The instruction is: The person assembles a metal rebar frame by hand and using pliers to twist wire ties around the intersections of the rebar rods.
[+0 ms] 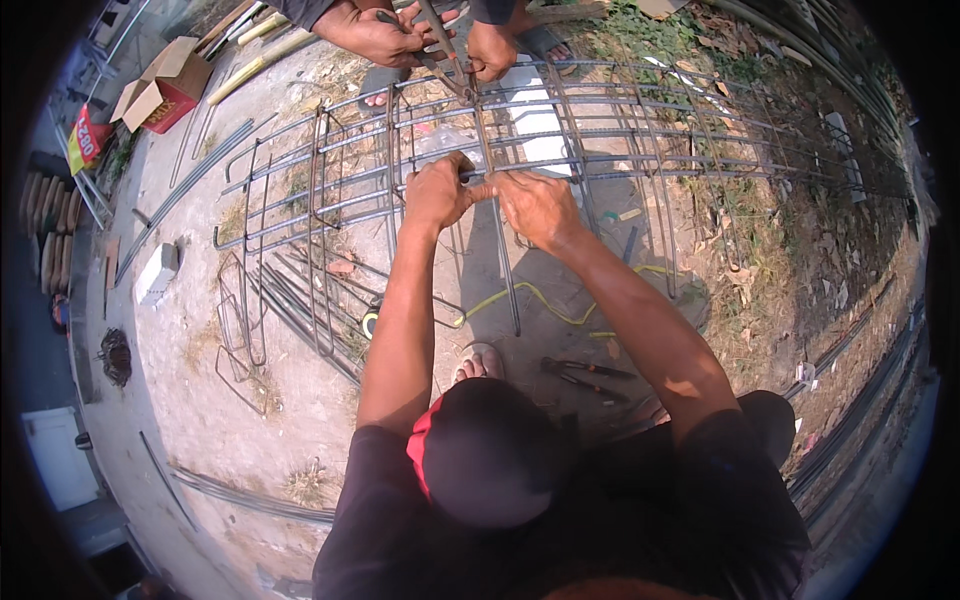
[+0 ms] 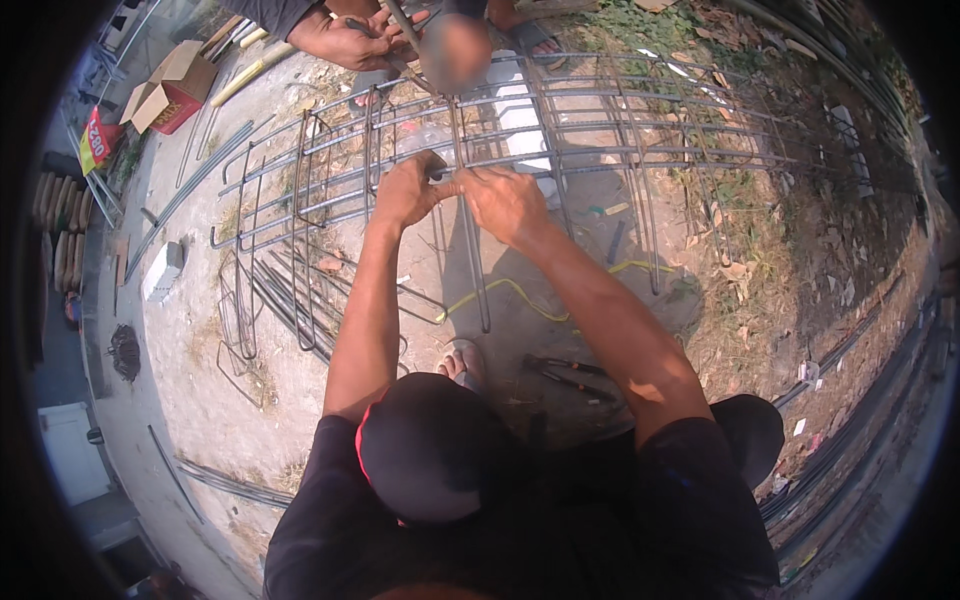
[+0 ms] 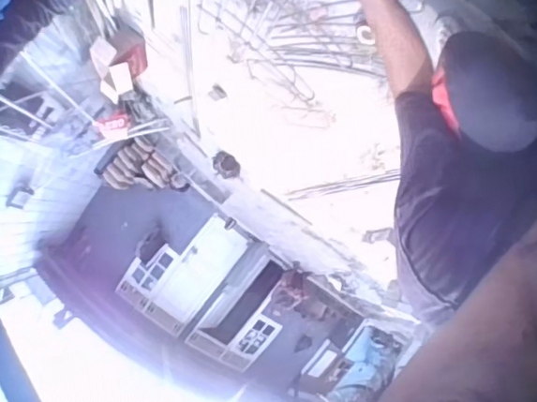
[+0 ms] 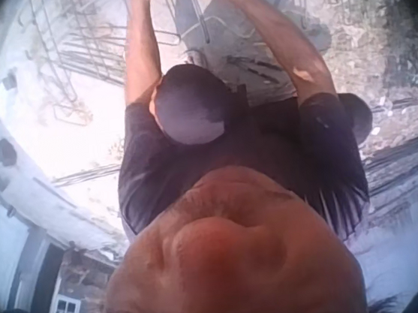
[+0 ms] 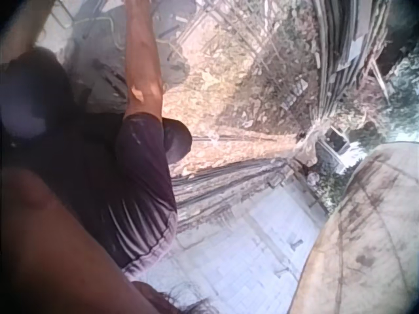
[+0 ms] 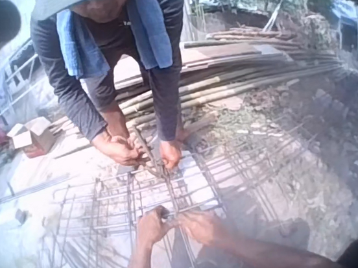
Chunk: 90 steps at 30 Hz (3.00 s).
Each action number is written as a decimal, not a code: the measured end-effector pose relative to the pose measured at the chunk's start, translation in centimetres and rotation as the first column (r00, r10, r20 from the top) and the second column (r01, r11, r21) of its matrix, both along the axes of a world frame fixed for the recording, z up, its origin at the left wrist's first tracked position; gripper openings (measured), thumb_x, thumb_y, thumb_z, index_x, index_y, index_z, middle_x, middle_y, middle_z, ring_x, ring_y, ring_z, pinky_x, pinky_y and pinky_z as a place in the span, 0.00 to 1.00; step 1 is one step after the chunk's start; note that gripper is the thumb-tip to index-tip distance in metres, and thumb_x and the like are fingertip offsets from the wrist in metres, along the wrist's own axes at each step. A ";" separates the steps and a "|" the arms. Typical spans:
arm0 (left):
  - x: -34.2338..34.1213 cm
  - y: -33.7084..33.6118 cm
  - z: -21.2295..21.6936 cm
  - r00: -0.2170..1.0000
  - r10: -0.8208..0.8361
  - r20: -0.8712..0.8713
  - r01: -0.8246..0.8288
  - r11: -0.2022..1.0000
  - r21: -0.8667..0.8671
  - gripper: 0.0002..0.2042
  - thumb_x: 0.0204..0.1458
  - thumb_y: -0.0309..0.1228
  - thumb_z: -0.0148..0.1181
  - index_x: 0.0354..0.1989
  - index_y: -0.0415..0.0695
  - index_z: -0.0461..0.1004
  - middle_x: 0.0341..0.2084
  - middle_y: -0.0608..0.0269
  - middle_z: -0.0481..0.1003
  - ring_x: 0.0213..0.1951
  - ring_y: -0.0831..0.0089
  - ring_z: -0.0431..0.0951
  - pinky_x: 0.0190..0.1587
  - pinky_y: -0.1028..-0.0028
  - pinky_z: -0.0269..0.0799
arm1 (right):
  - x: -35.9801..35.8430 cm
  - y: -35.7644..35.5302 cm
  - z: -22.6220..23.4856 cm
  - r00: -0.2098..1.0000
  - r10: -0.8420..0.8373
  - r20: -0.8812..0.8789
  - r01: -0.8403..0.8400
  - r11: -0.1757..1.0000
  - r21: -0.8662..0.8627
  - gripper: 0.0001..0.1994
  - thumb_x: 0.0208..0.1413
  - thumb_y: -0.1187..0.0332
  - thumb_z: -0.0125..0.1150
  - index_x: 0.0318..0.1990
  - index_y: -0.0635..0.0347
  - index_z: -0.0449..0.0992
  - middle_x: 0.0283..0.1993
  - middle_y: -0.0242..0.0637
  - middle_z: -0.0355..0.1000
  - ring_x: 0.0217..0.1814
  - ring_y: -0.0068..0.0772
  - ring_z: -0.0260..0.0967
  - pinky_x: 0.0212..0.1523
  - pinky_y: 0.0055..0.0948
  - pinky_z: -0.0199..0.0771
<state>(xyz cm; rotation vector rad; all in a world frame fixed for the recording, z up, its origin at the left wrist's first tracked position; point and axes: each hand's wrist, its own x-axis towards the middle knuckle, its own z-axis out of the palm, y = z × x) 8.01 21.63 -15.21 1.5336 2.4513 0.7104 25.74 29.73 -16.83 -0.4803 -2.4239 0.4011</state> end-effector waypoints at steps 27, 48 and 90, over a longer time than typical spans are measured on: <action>-4.5 6.5 0.2 0.749 0.169 0.640 0.219 0.849 -0.481 0.10 0.58 0.36 0.66 0.35 0.42 0.85 0.25 0.66 0.81 0.21 0.81 0.74 0.22 0.77 0.67 | 0.4 0.0 -2.1 0.999 -0.034 0.010 0.032 0.995 0.091 0.12 0.55 0.72 0.63 0.47 0.52 0.80 0.36 0.34 0.79 0.38 0.38 0.80 0.38 0.35 0.84; 11.3 -12.5 -0.6 0.592 0.103 0.799 -0.129 0.991 -0.032 0.20 0.60 0.46 0.65 0.49 0.40 0.79 0.35 0.61 0.82 0.39 0.73 0.79 0.39 0.71 0.75 | -0.8 -1.8 -1.2 0.994 -0.113 -0.010 0.109 0.972 -0.211 0.08 0.61 0.67 0.55 0.46 0.54 0.77 0.29 0.49 0.78 0.32 0.55 0.77 0.34 0.51 0.76; 12.4 -14.4 -1.1 0.454 0.049 0.890 -0.052 0.998 -0.028 0.10 0.57 0.32 0.67 0.41 0.37 0.83 0.34 0.60 0.82 0.37 0.71 0.81 0.43 0.72 0.74 | -0.6 -3.5 -1.1 0.968 -0.236 0.082 0.248 0.859 -0.448 0.11 0.62 0.64 0.61 0.48 0.56 0.71 0.24 0.46 0.76 0.29 0.57 0.77 0.29 0.51 0.73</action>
